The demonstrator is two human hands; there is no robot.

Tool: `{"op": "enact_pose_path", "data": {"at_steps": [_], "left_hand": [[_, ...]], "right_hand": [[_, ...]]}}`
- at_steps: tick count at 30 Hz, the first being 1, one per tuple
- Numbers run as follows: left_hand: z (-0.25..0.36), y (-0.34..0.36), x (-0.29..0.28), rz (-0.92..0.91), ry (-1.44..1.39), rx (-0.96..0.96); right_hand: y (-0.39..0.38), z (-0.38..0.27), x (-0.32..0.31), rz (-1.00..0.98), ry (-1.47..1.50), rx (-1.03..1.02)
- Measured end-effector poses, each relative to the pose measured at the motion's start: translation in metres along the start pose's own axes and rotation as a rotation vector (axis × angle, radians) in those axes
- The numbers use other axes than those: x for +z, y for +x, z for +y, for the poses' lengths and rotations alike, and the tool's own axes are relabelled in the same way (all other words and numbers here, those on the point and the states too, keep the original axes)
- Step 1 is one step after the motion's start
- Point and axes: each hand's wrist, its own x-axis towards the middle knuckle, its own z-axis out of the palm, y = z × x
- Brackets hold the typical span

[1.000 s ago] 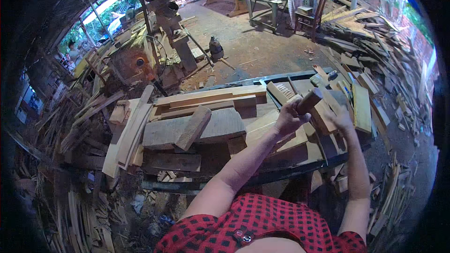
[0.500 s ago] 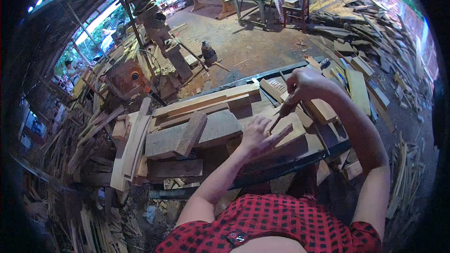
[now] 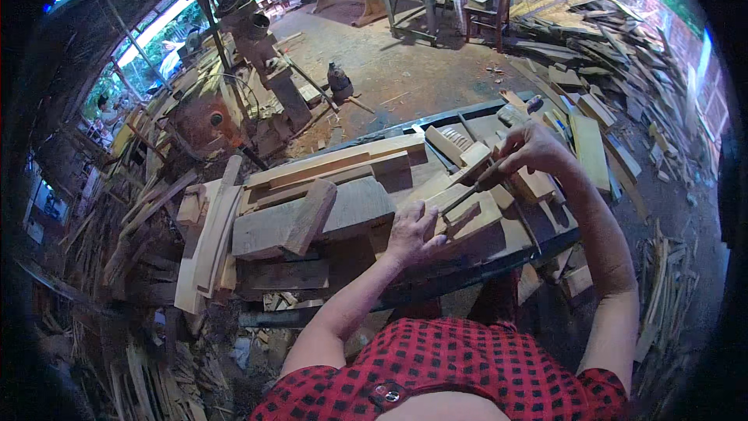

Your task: The person carves a piece of wood on a workbench using a chisel, alternately striking the chisel with a wooden mallet and carving the wood by hand.

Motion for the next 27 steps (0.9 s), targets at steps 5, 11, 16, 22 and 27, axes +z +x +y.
{"op": "enact_pose_path", "data": {"at_steps": [5, 11, 16, 22, 27], "left_hand": [[-0.001, -0.001, 0.003, 0.015, 0.005, -0.001], [-0.003, -0.003, 0.006, 0.052, 0.017, 0.021], [-0.004, -0.004, 0.006, 0.03, -0.003, 0.011], [-0.005, -0.004, 0.005, 0.043, 0.005, 0.029], [-0.003, -0.005, 0.005, 0.006, -0.064, -0.046]], "right_hand": [[-0.015, 0.013, 0.004, 0.038, 0.118, 0.011], [-0.038, 0.03, 0.011, 0.104, 0.148, 0.021], [-0.058, 0.059, 0.026, 0.205, 0.341, 0.103], [-0.083, 0.124, 0.059, 0.285, 0.435, 0.177], [-0.111, 0.164, 0.114, 0.351, 0.708, 0.191]]}}
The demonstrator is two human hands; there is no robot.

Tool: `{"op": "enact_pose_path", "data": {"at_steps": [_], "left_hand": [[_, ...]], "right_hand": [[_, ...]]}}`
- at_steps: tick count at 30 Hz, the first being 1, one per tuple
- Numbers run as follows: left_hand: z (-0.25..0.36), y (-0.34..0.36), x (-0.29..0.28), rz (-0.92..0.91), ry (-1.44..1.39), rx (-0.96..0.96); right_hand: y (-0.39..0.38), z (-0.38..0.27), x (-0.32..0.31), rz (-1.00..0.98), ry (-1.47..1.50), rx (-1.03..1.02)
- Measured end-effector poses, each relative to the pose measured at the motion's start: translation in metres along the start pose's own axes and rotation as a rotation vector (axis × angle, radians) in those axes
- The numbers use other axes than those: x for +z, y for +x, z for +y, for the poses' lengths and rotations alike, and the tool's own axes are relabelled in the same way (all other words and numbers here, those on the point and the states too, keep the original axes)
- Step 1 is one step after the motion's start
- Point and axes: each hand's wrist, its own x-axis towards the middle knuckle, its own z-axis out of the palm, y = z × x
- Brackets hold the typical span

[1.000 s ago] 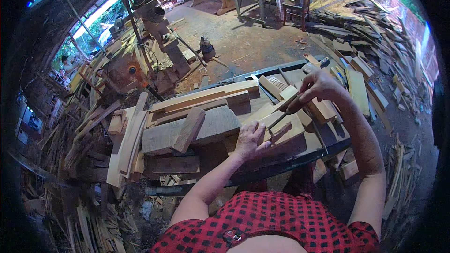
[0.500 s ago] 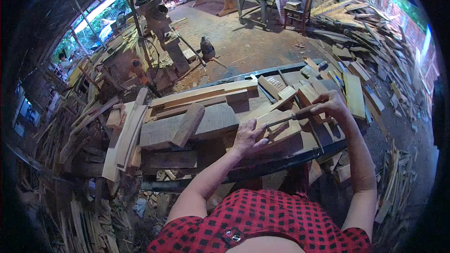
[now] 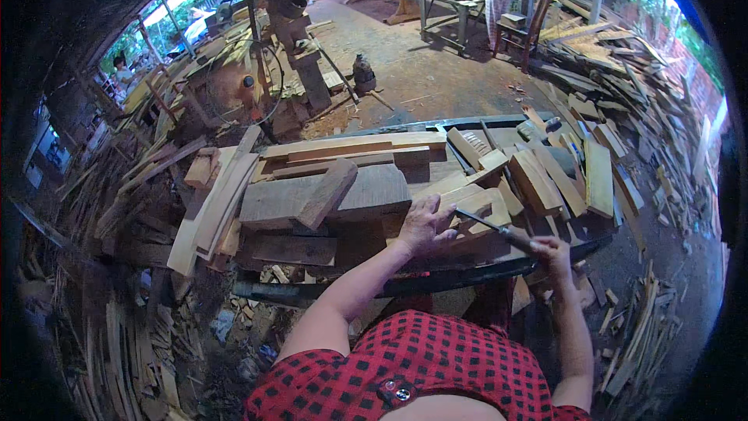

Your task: The person carves a piece of wood on a workbench using a chisel, alternately striking the chisel with a wooden mallet and carving the wood by hand.

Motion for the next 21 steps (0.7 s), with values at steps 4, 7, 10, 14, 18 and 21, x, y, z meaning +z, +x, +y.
{"op": "enact_pose_path", "data": {"at_steps": [4, 7, 10, 14, 18, 21], "left_hand": [[-0.001, 0.001, 0.001, -0.003, 0.019, -0.02], [-0.002, 0.001, 0.003, 0.031, -0.004, -0.017], [-0.003, 0.001, 0.003, -0.003, 0.024, -0.021], [-0.002, 0.001, 0.001, 0.007, -0.032, -0.059], [-0.003, 0.004, 0.001, -0.131, 0.103, -0.044], [-0.006, 0.002, 0.004, -0.096, 0.05, -0.01]], "right_hand": [[-0.033, 0.031, 0.027, -0.007, 0.049, 0.197], [-0.051, 0.037, 0.037, -0.029, -0.019, 0.2], [-0.062, 0.03, 0.025, -0.085, -0.119, 0.202], [-0.067, 0.015, -0.004, -0.047, 0.017, 0.17], [-0.052, 0.008, -0.005, -0.008, 0.248, 0.131], [-0.036, 0.011, 0.016, 0.108, 0.319, 0.15]]}}
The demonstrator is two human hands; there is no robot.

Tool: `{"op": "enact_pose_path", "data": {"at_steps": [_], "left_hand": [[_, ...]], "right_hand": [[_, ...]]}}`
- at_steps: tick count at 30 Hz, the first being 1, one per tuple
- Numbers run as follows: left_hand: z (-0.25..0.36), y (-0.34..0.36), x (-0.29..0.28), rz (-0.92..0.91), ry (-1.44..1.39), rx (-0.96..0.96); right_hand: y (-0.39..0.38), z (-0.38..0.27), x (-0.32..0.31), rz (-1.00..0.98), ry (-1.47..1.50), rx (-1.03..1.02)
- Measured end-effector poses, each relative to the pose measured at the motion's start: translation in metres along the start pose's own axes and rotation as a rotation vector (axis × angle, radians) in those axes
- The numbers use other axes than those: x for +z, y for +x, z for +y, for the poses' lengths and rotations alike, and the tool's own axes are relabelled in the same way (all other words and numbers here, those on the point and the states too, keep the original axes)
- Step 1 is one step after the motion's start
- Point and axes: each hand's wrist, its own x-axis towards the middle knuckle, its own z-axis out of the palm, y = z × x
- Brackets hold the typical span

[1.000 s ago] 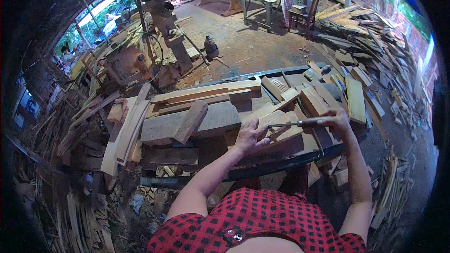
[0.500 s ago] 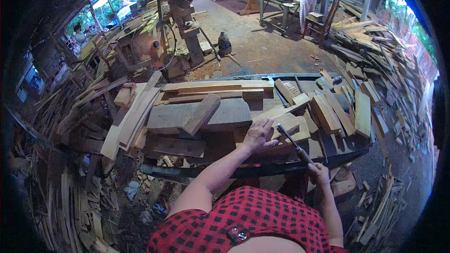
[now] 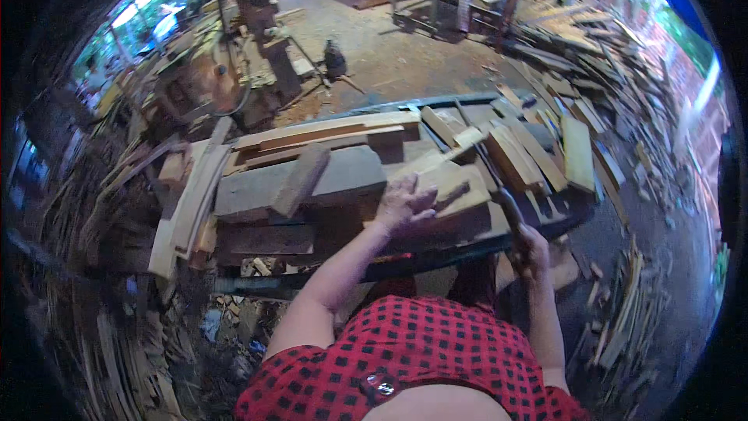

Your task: The person carves a piece of wood on a workbench using a chisel, alternately striking the chisel with a wooden mallet and carving the wood by hand.

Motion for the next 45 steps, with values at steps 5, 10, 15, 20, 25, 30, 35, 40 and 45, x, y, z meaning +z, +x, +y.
{"op": "enact_pose_path", "data": {"at_steps": [5, 10, 15, 20, 25, 30, 35, 40, 45], "left_hand": [[-0.003, -0.004, 0.0, 0.104, 0.034, 0.183], [0.0, -0.004, -0.004, 0.232, -0.347, 0.003], [0.004, -0.002, -0.006, 0.104, -0.027, 0.047], [0.007, -0.001, -0.011, 0.09, 0.018, 0.109], [0.006, -0.002, -0.013, 0.076, 0.058, 0.143], [0.005, -0.001, -0.007, 0.142, -0.139, -0.007], [0.009, -0.001, -0.007, 0.146, -0.064, -0.03], [0.027, -0.002, -0.003, 0.108, -0.044, -0.127], [0.032, -0.005, -0.003, 0.205, -0.051, -0.162]], "right_hand": [[0.004, 0.024, 0.034, 0.117, 0.005, 0.045], [0.0, 0.034, 0.044, 0.03, -0.048, 0.202], [0.009, 0.037, 0.048, -0.139, -0.363, 0.199], [0.012, 0.054, 0.054, -0.066, -0.362, 0.004], [0.006, 0.029, 0.051, 0.002, -0.075, -0.258], [-0.01, -0.058, 0.051, 0.109, -0.323, -0.522], [-0.033, -0.117, 0.076, 0.089, -0.428, -0.722], [-0.037, -0.128, 0.102, -0.028, -0.619, -0.764], [-0.035, -0.125, 0.112, -0.078, -0.714, -0.592]]}}
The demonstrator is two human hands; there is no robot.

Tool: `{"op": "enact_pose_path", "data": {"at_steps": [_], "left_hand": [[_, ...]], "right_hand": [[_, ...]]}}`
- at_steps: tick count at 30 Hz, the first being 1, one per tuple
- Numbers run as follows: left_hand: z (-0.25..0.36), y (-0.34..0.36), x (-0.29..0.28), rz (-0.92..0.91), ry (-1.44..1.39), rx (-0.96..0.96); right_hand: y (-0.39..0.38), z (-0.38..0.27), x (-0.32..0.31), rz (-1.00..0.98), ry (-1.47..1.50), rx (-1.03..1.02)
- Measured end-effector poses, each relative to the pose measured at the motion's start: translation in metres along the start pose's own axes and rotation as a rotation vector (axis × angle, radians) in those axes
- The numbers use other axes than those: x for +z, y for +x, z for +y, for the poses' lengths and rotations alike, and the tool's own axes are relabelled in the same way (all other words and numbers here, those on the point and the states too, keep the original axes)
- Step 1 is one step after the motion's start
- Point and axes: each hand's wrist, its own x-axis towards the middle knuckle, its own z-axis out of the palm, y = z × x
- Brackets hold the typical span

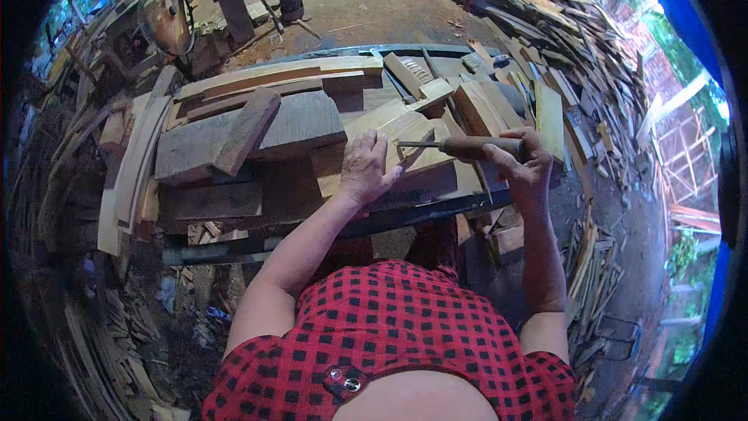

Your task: The person carves a piece of wood on a workbench using a chisel, alternately striking the chisel with a wooden mallet and carving the wood by hand.

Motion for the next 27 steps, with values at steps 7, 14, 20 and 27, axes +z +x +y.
{"op": "enact_pose_path", "data": {"at_steps": [7, 14, 20, 27], "left_hand": [[-0.002, -0.002, 0.001, 0.019, -0.022, 0.011], [-0.003, -0.003, 0.002, 0.017, -0.024, 0.021], [-0.012, -0.003, 0.007, -0.06, -0.058, 0.004], [-0.011, 0.021, -0.027, -0.296, -0.607, -0.172]], "right_hand": [[0.001, -0.007, 0.003, 0.034, 0.005, 0.025], [0.031, -0.063, 0.026, -0.096, -0.624, -0.19], [0.061, -0.096, 0.062, -0.237, -0.81, -0.522], [0.065, -0.096, 0.07, -0.24, -0.893, -0.451]]}}
